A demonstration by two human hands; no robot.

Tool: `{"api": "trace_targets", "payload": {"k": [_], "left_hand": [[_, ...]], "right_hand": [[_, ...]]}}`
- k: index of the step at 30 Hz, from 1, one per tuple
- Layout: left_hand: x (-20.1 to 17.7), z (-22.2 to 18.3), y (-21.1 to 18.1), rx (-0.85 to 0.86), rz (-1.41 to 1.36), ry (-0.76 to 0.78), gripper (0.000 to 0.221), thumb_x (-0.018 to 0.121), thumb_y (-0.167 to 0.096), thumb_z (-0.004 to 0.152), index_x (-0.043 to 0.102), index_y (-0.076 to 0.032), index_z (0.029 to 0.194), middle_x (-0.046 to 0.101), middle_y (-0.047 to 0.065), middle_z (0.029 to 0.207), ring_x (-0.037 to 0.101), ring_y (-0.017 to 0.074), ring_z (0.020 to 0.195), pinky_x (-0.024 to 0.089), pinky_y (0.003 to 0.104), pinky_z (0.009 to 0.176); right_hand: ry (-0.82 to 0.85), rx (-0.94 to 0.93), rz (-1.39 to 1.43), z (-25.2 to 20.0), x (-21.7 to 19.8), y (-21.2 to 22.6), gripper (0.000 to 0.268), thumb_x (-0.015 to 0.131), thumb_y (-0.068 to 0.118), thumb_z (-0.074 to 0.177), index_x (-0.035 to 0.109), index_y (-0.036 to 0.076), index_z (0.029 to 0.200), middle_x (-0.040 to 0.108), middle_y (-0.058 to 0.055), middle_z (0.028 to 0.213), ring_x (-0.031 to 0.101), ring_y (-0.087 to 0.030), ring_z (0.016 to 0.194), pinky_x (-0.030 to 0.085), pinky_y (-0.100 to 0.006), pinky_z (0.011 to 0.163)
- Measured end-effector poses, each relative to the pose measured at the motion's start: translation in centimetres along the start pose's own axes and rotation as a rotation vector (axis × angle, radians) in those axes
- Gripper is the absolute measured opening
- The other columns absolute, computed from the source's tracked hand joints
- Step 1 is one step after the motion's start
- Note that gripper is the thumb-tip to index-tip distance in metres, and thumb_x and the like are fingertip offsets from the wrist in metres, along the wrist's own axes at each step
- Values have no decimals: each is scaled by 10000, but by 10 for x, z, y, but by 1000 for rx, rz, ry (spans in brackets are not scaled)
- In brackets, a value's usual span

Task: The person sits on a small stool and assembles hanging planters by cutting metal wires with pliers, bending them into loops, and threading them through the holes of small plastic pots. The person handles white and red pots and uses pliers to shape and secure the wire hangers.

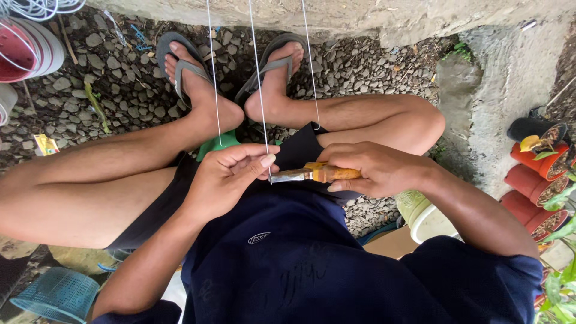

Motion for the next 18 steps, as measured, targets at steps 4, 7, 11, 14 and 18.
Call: {"api": "trace_targets", "payload": {"k": [4,7,11,14,18], "left_hand": [[1,-1,-4,-2,27,-8,292,650,-152,997,719,-19,1247,783,70,974,752,114,902,613,249,801],[2,0,-5,6,28,-7,296,655,-153,996,718,-17,1251,778,70,976,749,118,902,612,250,803],[3,0,-5,6,41,-8,292,658,-152,993,720,-17,1245,771,65,976,754,116,903,609,248,789],[2,1,-4,-1,47,-5,290,659,-151,994,724,-19,1244,774,69,965,752,113,892,606,245,782],[1,2,-3,-10,47,-4,292,660,-152,995,724,-20,1248,781,76,952,745,112,874,600,242,779]], "right_hand": [[-6,-12,-25,-1,0,-1,368,738,241,906,631,61,1209,663,-70,1087,684,-235,906,537,-370,743],[-38,-80,-36,-2,2,-2,345,741,227,908,632,47,1182,655,-75,1128,677,-244,936,537,-374,753],[-74,-135,-90,-4,4,-5,342,750,222,903,636,39,1169,643,-88,1118,668,-260,937,525,-388,760],[-63,-115,-68,-4,4,-6,309,746,222,908,645,44,1139,643,-83,1112,672,-252,914,527,-383,742],[-66,-115,-70,-4,3,-6,284,752,229,904,648,41,1090,644,-77,1098,668,-251,890,522,-384,724]]}}
Point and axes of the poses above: each hand's wrist, its own z-axis towards the middle knuckle, its own x-axis out of the palm, y = z × x, the point moved 1 cm from there along z, towards the middle knuckle
